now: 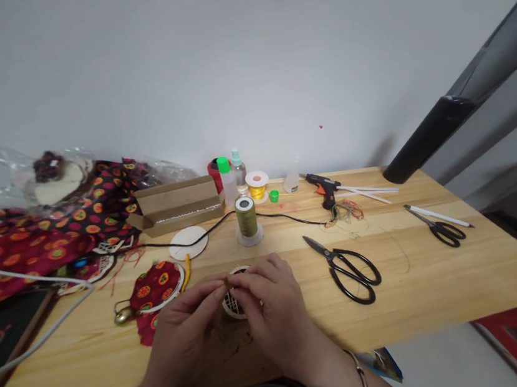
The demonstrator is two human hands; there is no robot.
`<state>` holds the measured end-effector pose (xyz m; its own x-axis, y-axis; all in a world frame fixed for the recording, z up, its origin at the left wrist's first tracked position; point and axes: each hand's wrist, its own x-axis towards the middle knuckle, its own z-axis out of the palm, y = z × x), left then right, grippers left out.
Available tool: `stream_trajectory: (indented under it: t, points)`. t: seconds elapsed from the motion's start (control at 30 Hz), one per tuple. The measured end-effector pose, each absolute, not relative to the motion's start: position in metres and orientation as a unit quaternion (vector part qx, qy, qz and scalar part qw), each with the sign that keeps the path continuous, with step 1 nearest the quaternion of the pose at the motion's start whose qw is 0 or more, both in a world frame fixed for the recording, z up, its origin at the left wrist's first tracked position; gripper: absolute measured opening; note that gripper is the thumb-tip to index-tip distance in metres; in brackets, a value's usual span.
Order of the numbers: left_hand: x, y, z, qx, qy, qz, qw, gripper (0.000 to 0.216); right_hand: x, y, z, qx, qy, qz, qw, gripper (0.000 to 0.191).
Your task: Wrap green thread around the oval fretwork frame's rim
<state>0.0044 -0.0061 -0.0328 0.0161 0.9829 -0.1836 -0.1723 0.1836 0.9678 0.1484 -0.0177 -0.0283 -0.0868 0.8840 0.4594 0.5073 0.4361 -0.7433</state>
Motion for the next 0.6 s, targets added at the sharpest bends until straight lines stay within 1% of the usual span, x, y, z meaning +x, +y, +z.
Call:
stream_trajectory:
  t: [0.3,0.6]
  points:
    - [0.005,-0.0076,-0.0336,0.417,0.495,0.496,0.579,0.006,0.1503,-0.016,-0.0254,-0.503,-0.681,0.251,0.469,0.012]
    - [0.0032,-0.0065,-0.0355,0.423,0.491,0.49,0.583,0.006,0.1474,-0.0176,-0.0258,-0.512,-0.666,0.266,0.473,0.015]
